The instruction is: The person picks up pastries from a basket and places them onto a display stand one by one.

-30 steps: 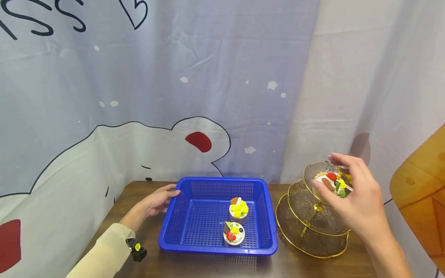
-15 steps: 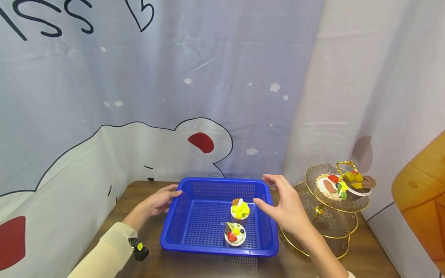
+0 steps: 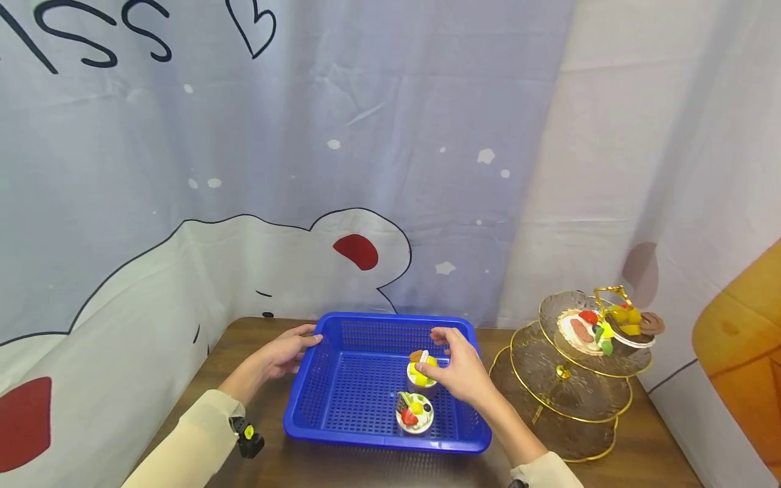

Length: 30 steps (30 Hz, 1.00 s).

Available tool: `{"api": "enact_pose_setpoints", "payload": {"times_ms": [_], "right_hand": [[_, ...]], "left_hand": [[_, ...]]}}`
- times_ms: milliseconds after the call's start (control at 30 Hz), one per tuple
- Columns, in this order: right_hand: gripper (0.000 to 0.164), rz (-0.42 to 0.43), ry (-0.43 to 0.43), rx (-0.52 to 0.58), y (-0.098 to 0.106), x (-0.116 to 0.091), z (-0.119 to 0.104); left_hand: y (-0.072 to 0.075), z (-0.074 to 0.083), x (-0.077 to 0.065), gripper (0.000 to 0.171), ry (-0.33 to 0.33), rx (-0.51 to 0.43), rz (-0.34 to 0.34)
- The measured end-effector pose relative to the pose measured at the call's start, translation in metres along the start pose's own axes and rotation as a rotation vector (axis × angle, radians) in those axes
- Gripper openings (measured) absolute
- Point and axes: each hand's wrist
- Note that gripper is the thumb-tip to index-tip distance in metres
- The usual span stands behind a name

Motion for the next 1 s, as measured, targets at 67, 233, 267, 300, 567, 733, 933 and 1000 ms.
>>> {"api": "enact_pose_setpoints", "payload": {"times_ms": [67,233,267,300,567,733,933,1000], "right_hand": [[0.075,-0.011,-0.035,0.014,-0.006,0.002,0.008],[0.080,-0.010,-0.122,0.030,-0.018,0.003,0.022],[0.081,-0.007,-0.134,0.027,-0.020,0.003,0.023],[0.081,-0.003,-0.150,0.020,-0.023,0.003,0.024],[0.078,-0.018,-0.233,-0.096,-0.031,0.003,0.030],[0.068,-0.059,-0.308,-0.155,-0.033,0.003,0.031],[0.066,-0.082,-0.297,-0.184,-0.035,0.002,0.031],[0.065,-0.088,-0.282,-0.196,-0.036,0.002,0.032]], "left_hand": [[0.000,0.000,0.000,0.051,0.002,0.000,0.004],[-0.003,0.000,0.000,0.051,-0.001,-0.006,0.006],[-0.003,0.000,0.000,0.051,-0.001,-0.007,0.006],[-0.004,0.000,0.000,0.050,-0.001,-0.007,0.006],[-0.002,0.000,-0.001,0.051,0.002,0.001,0.005],[-0.002,-0.001,-0.001,0.052,0.006,-0.014,-0.001],[-0.001,-0.002,0.000,0.051,0.006,-0.013,-0.001],[-0.001,-0.003,0.001,0.051,0.011,-0.007,0.007]]}}
Point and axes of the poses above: each hand's wrist, its own x-axis towards the middle knuckle, its own y-axis out of the back of the hand, z = x × y, and after that the axes turned 13 degrees about x, right-handed
